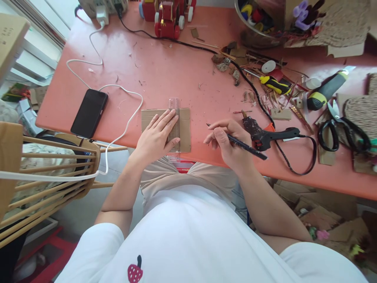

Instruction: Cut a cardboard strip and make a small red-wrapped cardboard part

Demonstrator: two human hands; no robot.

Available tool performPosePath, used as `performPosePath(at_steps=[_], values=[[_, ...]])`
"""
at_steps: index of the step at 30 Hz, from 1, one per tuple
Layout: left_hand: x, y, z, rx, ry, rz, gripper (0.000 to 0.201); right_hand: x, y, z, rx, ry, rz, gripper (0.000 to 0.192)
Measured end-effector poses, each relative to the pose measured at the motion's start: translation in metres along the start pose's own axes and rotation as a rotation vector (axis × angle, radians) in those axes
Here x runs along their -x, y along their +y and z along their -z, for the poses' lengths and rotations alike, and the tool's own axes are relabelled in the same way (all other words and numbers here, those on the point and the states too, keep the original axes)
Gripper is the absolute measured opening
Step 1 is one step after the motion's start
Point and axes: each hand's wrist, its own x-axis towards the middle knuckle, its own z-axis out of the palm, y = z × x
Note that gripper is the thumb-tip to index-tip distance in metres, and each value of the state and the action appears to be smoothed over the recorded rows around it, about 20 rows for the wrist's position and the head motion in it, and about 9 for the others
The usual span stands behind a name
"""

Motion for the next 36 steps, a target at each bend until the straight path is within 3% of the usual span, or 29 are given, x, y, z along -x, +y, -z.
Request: performPosePath(at_steps=[3,8,11,14,19,22,24,26,28,32,34,36], values=[[0.0,-0.004,0.0,0.027,0.017,-0.019,0.07,0.01,0.011,0.003,0.097,0.052,0.031,0.049],[0.015,0.001,0.003,0.081,0.106,-0.11,0.083,0.017,0.028,-0.002,0.173,0.127,0.103,0.047],[0.035,0.013,-0.003,-0.016,0.081,-0.16,0.101,0.017,0.036,-0.005,0.207,0.136,0.116,0.044],[0.05,0.02,-0.016,-0.128,0.123,-0.156,0.095,0.017,0.04,-0.004,0.236,0.129,0.125,0.044],[0.054,0.019,-0.024,-0.035,0.475,-0.231,0.066,0.02,0.029,-0.003,0.231,0.127,0.126,0.043],[0.05,0.027,-0.018,0.127,0.739,-0.263,0.055,0.029,0.012,-0.01,0.176,0.045,0.072,0.048],[0.047,0.038,-0.016,0.202,0.816,-0.339,0.051,0.036,0.002,-0.018,0.058,-0.018,0.021,0.053],[0.041,0.05,-0.017,0.207,0.8,-0.494,0.05,0.041,-0.005,-0.026,-0.091,-0.058,-0.035,0.06],[0.033,0.061,-0.022,0.153,0.743,-0.605,0.046,0.043,-0.009,-0.031,-0.191,-0.018,-0.063,0.064],[0.019,0.072,-0.029,0.068,0.578,-0.628,0.032,0.038,-0.013,-0.022,-0.235,0.132,-0.081,0.064],[0.013,0.074,-0.025,0.118,0.401,-0.626,0.041,0.036,-0.016,-0.012,-0.243,0.129,-0.076,0.065],[0.007,0.076,-0.015,0.245,0.128,-0.608,0.054,0.035,-0.017,-0.001,-0.252,0.147,-0.054,0.063]])
